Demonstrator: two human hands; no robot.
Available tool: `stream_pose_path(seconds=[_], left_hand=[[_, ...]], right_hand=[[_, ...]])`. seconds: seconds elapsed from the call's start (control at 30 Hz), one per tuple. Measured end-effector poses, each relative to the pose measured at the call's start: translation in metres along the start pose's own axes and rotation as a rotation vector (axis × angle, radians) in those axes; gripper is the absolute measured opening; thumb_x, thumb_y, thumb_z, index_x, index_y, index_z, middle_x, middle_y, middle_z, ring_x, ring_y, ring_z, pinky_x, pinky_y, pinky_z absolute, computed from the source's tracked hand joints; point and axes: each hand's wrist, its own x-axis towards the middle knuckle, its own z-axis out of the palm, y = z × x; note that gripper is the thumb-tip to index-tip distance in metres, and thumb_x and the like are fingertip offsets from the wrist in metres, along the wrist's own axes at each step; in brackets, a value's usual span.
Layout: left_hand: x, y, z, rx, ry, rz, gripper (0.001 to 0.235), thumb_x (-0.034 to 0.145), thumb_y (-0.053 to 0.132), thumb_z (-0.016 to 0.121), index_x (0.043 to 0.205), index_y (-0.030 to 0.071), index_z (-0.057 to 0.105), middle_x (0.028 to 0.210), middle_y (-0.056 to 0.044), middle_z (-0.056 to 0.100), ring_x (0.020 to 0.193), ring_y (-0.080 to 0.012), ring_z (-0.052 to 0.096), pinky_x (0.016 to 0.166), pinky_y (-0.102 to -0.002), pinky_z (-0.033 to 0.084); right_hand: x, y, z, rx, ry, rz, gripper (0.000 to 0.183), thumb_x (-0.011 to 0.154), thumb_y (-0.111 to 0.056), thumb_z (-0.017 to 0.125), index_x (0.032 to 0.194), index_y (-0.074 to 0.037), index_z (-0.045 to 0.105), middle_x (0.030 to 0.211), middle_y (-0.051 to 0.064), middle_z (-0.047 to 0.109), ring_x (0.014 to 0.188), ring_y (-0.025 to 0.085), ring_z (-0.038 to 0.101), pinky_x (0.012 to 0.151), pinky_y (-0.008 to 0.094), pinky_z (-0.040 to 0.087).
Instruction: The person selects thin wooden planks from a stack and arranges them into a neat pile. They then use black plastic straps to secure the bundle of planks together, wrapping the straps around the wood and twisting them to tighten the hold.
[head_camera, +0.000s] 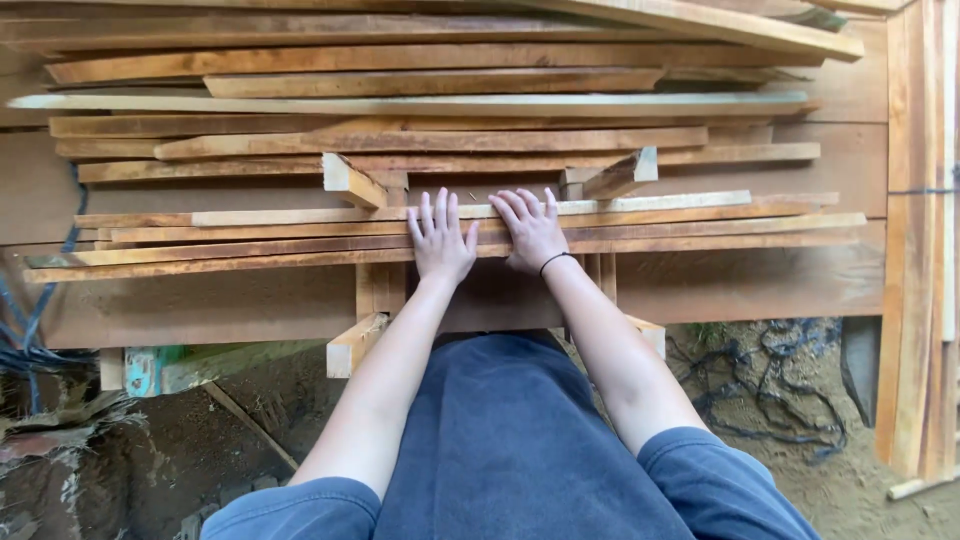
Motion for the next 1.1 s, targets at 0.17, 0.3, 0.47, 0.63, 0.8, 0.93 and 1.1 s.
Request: stream_pose_path(seconds=[0.17,0.3,0.47,0.63,0.8,0.93,1.1], left_hand=[[0.004,-0.002,0.0,-0.012,-0.066,-0.018,0.069,0.104,0.056,0.04,0.156,0.011,0.038,0.166,-0.01,0.031,0.155,-0.0356,0.019,0.124,-0.061,0.008],[0.008,-0.006,0.001,-0.048,-0.164,-0.033,0.072,0.104,0.058,0.04,0.158,0.012,0.034,0.168,-0.009,0.025,0.157,-0.0349,0.014,0.126,-0.06,0.005],[0.008,-0.01,-0.016,-0.158,-0.191,-0.059,0.071,0.098,0.054,0.056,0.153,0.012,0.042,0.163,-0.008,0.034,0.156,-0.0331,0.021,0.125,-0.06,0.015],[0.024,-0.026,0.002,-0.188,-0.298,-0.099,0.07,0.094,0.058,0.059,0.15,0.017,0.047,0.159,-0.003,0.04,0.155,-0.0283,0.025,0.124,-0.059,0.02],[0.021,-0.021,-0.049,-0.329,-0.283,-0.069,0.048,0.1,0.05,0.054,0.14,0.024,0.058,0.135,-0.001,0.064,0.13,-0.0239,0.06,0.112,-0.053,0.04],[0.002,-0.012,-0.13,-0.486,-0.131,-0.032,0.029,0.097,0.046,0.059,0.121,0.031,0.065,0.11,0.005,0.072,0.108,-0.0214,0.071,0.095,-0.045,0.054],[-0.032,-0.055,-0.215,-0.817,0.17,0.054,0.013,0.096,0.03,0.068,0.108,0.026,0.071,0.096,0.006,0.073,0.09,-0.0177,0.074,0.082,-0.034,0.058]], right_hand=[[0.0,-0.006,-0.019,-0.006,-0.068,0.007,0.119,0.051,-0.04,0.072,0.161,-0.024,0.03,0.162,-0.002,0.031,0.149,0.027,0.027,0.123,0.064,0.01],[0.001,-0.007,-0.023,-0.016,-0.117,0.015,0.12,0.053,-0.04,0.075,0.162,-0.024,0.026,0.164,-0.001,0.028,0.15,0.029,0.024,0.123,0.066,0.009],[0.003,-0.009,-0.018,-0.022,-0.151,0.047,0.119,0.056,-0.04,0.075,0.163,-0.026,0.024,0.165,-0.002,0.026,0.151,0.03,0.023,0.123,0.069,0.005],[0.009,-0.009,-0.012,-0.097,-0.197,0.077,0.133,0.055,-0.051,0.085,0.165,-0.029,0.016,0.17,0.0,0.017,0.156,0.036,0.014,0.12,0.075,-0.008],[-0.013,-0.046,-0.075,0.249,0.121,0.01,0.085,0.084,-0.058,0.075,0.153,-0.02,0.044,0.163,0.005,0.033,0.153,0.035,0.025,0.12,0.073,0.014],[-0.005,-0.064,-0.088,0.412,0.52,-0.25,0.025,0.084,-0.032,0.077,0.106,-0.026,0.066,0.091,-0.009,0.064,0.091,0.017,0.068,0.087,0.037,0.051],[-0.002,-0.148,-0.151,0.532,0.66,-0.38,0.023,0.085,-0.018,0.076,0.107,-0.02,0.071,0.082,-0.007,0.07,0.079,0.018,0.071,0.075,0.035,0.054]])
